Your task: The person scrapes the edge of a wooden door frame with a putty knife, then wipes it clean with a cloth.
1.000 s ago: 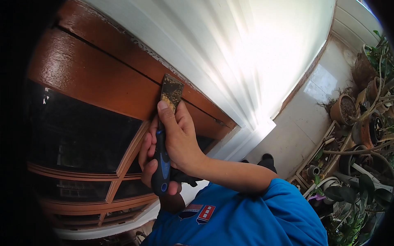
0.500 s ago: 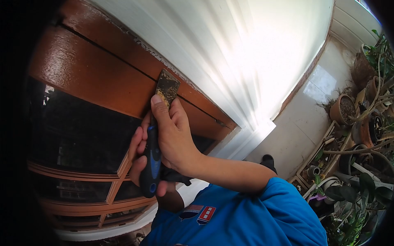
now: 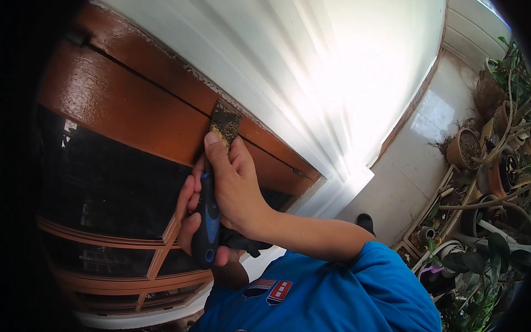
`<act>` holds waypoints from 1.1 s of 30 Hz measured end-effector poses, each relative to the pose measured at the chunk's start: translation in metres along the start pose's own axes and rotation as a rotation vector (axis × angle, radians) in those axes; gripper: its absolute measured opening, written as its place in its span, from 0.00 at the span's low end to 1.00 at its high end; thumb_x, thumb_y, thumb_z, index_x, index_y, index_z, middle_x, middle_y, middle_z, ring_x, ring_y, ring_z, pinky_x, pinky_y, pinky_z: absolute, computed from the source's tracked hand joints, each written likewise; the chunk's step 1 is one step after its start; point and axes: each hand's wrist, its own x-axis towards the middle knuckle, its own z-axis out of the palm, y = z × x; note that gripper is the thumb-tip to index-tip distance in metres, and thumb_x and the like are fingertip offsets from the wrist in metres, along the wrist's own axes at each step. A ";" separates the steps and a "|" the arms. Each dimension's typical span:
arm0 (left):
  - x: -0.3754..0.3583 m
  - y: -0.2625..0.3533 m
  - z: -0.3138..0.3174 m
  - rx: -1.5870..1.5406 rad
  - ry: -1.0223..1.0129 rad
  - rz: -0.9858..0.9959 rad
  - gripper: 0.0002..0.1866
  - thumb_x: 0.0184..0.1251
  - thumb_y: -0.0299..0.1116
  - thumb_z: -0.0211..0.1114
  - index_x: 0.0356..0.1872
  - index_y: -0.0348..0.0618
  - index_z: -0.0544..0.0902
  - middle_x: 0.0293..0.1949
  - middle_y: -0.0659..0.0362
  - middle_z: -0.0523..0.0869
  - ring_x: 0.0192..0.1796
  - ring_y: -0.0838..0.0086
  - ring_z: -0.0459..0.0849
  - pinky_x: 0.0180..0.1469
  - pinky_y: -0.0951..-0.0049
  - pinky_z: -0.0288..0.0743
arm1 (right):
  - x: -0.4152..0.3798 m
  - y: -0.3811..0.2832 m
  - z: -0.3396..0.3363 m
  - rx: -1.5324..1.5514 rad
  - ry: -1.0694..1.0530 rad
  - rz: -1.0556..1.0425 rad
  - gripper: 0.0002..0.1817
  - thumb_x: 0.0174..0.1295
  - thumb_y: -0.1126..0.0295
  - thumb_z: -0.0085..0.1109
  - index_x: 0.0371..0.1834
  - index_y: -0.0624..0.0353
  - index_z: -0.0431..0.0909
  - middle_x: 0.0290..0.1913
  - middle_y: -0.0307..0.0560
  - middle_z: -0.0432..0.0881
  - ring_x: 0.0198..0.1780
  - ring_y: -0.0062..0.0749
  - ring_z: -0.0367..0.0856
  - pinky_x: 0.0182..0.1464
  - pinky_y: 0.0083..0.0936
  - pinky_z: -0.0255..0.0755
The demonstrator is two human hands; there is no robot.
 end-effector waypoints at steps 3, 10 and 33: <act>0.007 0.008 0.004 0.004 0.036 -0.059 0.35 0.67 0.68 0.48 0.60 0.47 0.66 0.62 0.30 0.68 0.65 0.43 0.72 0.62 0.49 0.75 | -0.001 0.000 0.002 -0.012 0.019 0.018 0.18 0.75 0.53 0.46 0.38 0.58 0.66 0.19 0.44 0.75 0.14 0.26 0.77 0.14 0.18 0.71; 0.001 0.003 0.002 -0.037 0.015 -0.052 0.35 0.67 0.68 0.50 0.59 0.47 0.66 0.63 0.31 0.68 0.66 0.42 0.72 0.63 0.49 0.74 | 0.000 -0.001 -0.002 -0.062 -0.009 0.029 0.18 0.76 0.54 0.46 0.34 0.58 0.68 0.18 0.44 0.76 0.14 0.26 0.77 0.14 0.17 0.72; -0.014 -0.003 -0.003 -0.080 -0.055 -0.037 0.35 0.65 0.67 0.55 0.60 0.50 0.68 0.65 0.31 0.65 0.68 0.40 0.69 0.65 0.48 0.72 | -0.001 0.004 -0.011 -0.009 -0.029 -0.034 0.20 0.76 0.54 0.45 0.31 0.59 0.69 0.17 0.43 0.75 0.13 0.25 0.75 0.14 0.16 0.70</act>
